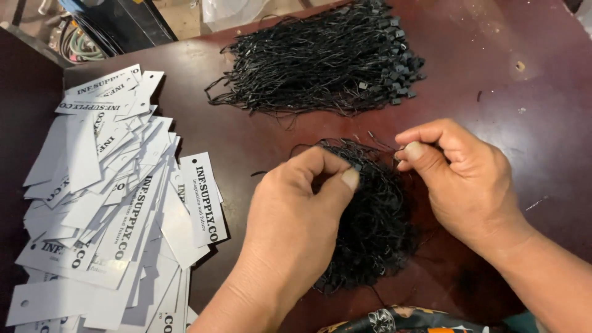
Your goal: Untangling and sorting black plastic tag fasteners from a large pile on a table
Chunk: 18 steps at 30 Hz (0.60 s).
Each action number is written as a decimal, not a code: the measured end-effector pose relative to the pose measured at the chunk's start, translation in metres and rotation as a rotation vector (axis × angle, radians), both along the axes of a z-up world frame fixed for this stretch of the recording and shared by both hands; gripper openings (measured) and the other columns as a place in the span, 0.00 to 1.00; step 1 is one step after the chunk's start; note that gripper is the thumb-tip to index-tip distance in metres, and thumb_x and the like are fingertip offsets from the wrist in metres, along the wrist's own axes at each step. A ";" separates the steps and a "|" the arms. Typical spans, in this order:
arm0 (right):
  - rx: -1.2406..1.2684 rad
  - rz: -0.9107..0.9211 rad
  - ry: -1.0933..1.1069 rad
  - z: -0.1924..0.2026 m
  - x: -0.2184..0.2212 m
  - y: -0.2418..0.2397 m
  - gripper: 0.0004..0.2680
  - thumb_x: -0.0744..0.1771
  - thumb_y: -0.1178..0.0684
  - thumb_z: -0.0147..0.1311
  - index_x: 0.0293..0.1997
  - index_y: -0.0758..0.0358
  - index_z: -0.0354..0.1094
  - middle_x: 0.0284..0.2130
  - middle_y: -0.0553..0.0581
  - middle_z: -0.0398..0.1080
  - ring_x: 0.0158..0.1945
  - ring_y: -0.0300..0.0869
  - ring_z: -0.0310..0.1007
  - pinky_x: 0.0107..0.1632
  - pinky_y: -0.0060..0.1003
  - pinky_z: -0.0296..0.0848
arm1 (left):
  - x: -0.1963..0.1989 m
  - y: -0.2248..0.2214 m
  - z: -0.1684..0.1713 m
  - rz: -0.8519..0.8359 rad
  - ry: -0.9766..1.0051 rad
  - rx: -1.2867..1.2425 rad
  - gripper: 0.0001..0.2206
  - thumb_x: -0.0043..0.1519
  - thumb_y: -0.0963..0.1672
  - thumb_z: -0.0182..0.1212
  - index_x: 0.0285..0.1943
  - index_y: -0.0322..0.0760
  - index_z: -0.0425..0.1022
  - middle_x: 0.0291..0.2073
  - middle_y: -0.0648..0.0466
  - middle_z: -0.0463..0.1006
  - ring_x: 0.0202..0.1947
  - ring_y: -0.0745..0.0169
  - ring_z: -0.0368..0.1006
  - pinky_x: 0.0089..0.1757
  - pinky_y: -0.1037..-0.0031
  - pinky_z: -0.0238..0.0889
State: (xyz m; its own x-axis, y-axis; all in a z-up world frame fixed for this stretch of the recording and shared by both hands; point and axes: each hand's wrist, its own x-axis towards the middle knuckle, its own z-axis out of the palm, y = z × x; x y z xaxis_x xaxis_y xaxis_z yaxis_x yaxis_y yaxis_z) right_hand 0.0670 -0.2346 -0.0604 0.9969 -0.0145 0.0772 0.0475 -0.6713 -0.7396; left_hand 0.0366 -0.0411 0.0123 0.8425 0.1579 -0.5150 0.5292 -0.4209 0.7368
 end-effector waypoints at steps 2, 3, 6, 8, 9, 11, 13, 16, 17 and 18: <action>-0.006 0.015 -0.007 0.000 0.000 -0.001 0.07 0.71 0.48 0.51 0.47 0.54 0.74 0.31 0.50 0.79 0.37 0.34 0.80 0.46 0.30 0.73 | -0.004 -0.001 -0.007 0.099 -0.020 -0.344 0.07 0.63 0.46 0.59 0.34 0.44 0.77 0.22 0.55 0.77 0.28 0.66 0.71 0.36 0.72 0.64; -0.013 0.028 -0.014 0.000 0.000 -0.002 0.09 0.71 0.46 0.49 0.47 0.55 0.74 0.30 0.50 0.79 0.37 0.34 0.79 0.46 0.30 0.72 | -0.007 -0.002 -0.011 0.196 -0.040 -0.688 0.06 0.66 0.44 0.57 0.38 0.38 0.73 0.25 0.47 0.84 0.33 0.61 0.80 0.40 0.69 0.68; -0.024 0.037 -0.031 -0.001 -0.001 -0.004 0.09 0.71 0.45 0.49 0.47 0.54 0.73 0.30 0.49 0.78 0.36 0.34 0.78 0.45 0.31 0.71 | -0.009 0.000 -0.040 0.294 -0.090 -1.059 0.03 0.68 0.42 0.58 0.41 0.38 0.73 0.29 0.49 0.81 0.34 0.56 0.80 0.38 0.71 0.67; -0.002 0.034 -0.041 0.000 -0.001 -0.004 0.09 0.72 0.45 0.49 0.47 0.55 0.73 0.29 0.50 0.77 0.36 0.35 0.78 0.44 0.30 0.71 | -0.011 0.005 -0.040 0.240 -0.093 -1.162 0.04 0.66 0.40 0.58 0.46 0.33 0.75 0.27 0.49 0.79 0.31 0.59 0.77 0.40 0.70 0.71; 0.018 0.035 -0.048 -0.001 -0.002 -0.004 0.09 0.72 0.46 0.49 0.46 0.56 0.73 0.28 0.51 0.77 0.35 0.35 0.78 0.44 0.30 0.72 | -0.013 0.009 -0.041 0.190 -0.095 -1.264 0.09 0.65 0.39 0.59 0.51 0.28 0.77 0.25 0.49 0.76 0.28 0.62 0.74 0.42 0.69 0.75; 0.005 0.044 -0.050 -0.002 -0.002 -0.005 0.09 0.72 0.45 0.49 0.45 0.56 0.73 0.29 0.50 0.77 0.35 0.34 0.78 0.44 0.30 0.72 | -0.015 0.012 -0.040 0.162 -0.124 -1.243 0.12 0.64 0.39 0.58 0.55 0.27 0.77 0.25 0.50 0.76 0.27 0.62 0.74 0.40 0.70 0.73; -0.009 0.055 -0.065 -0.002 -0.001 -0.005 0.09 0.72 0.45 0.49 0.45 0.56 0.72 0.29 0.49 0.77 0.35 0.34 0.78 0.45 0.30 0.71 | -0.013 0.011 -0.034 0.129 -0.165 -1.224 0.14 0.64 0.39 0.58 0.58 0.27 0.76 0.25 0.51 0.75 0.27 0.62 0.74 0.39 0.70 0.71; 0.048 0.104 -0.120 -0.003 -0.004 -0.006 0.04 0.73 0.55 0.50 0.44 0.60 0.71 0.30 0.52 0.76 0.36 0.37 0.78 0.45 0.31 0.74 | -0.006 -0.001 -0.015 0.330 0.050 -0.874 0.06 0.64 0.37 0.55 0.42 0.23 0.78 0.22 0.48 0.69 0.19 0.61 0.61 0.28 0.75 0.60; 0.121 0.237 -0.207 -0.002 -0.007 -0.006 0.09 0.73 0.52 0.42 0.52 0.67 0.65 0.40 0.60 0.72 0.43 0.43 0.77 0.51 0.36 0.75 | -0.002 -0.007 -0.001 0.166 0.091 -0.499 0.07 0.63 0.41 0.57 0.39 0.34 0.81 0.20 0.53 0.72 0.20 0.65 0.62 0.29 0.74 0.60; 0.192 0.378 -0.302 0.001 -0.008 -0.005 0.16 0.73 0.50 0.34 0.59 0.75 0.59 0.51 0.69 0.68 0.50 0.50 0.75 0.56 0.41 0.76 | 0.001 -0.011 0.013 0.006 0.119 -0.124 0.08 0.61 0.46 0.59 0.36 0.46 0.85 0.19 0.59 0.75 0.20 0.68 0.63 0.30 0.74 0.60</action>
